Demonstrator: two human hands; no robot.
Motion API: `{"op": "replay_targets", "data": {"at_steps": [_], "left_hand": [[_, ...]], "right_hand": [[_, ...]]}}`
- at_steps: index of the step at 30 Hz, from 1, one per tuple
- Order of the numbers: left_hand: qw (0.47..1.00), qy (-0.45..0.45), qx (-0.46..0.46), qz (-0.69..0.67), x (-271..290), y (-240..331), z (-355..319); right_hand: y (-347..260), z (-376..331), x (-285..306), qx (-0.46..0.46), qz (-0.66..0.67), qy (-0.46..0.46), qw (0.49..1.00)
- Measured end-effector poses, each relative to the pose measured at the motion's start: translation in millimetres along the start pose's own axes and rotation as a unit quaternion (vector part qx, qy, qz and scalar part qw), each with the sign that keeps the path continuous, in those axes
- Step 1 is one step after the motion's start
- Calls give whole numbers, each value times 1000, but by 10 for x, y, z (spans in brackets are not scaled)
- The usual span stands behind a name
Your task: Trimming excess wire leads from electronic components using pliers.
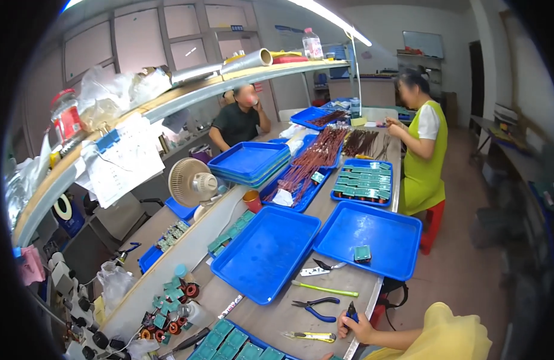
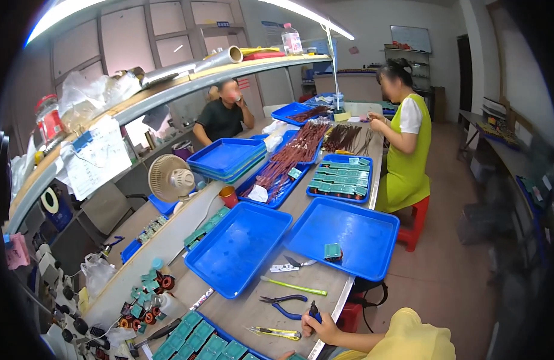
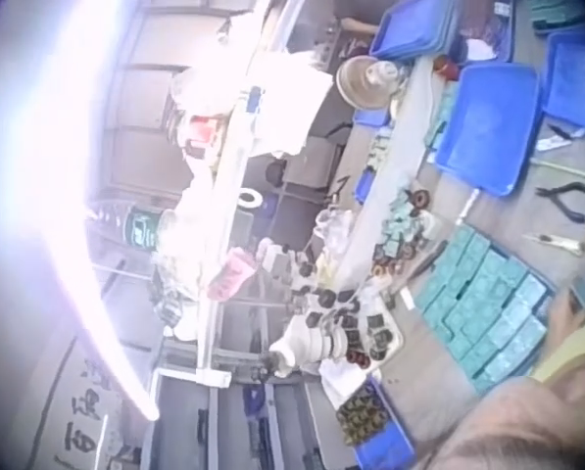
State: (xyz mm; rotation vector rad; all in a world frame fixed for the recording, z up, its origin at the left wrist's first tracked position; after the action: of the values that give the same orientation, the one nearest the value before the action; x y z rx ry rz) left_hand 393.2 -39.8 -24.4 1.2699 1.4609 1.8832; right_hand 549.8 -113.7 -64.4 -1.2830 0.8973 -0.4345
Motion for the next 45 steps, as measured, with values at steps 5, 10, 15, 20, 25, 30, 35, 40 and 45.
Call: {"op": "replay_targets", "data": {"at_steps": [5, 10, 15, 20, 25, 30, 35, 40, 45], "left_hand": [[998, 23, -28, -44, -40, -126, -25], [993, 48, 53, -93, -21, -161, -71], [986, 57, 145, -66, 66, 94, -194], [930, 108, 188, -298, 68, -36, -335], [911, 62, 137, -383, 177, 35, -14], [930, 128, 32, -342, 350, 430, -30], [954, 107, -9, -280, 300, 508, -198], [973, 120, -67, -187, 301, 646, -249], [975, 119, -97, -158, 256, 728, -210]], "right_hand": [[17, 80, 68, -26, 7, 1, 1000], [-69, 32, 5, -14, 2, 17, 1000], [7, -49, -46, -23, 50, -14, 998], [132, 33, -119, 10, 32, -76, 997], [-325, 58, -235, -34, -98, -113, 988], [-1140, -234, -737, 88, -389, -349, 848], [-1356, -430, -832, 313, -479, -403, 714], [-1436, -478, -724, 311, -503, -420, 688], [-1459, -438, -636, 312, -496, -420, 692]]}}
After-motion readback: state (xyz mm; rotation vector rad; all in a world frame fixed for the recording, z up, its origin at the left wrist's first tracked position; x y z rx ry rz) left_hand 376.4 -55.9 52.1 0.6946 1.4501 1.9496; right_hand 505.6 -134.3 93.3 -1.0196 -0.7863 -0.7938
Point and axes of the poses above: each hand's wrist, its own z-axis towards the middle knuckle, its own x-axis out of the back of the hand, y = z × x, the point moved 7 cm from there along z, towards the middle knuckle, and after that the axes turned 6 degrees about -z, right-handed, at the moved point
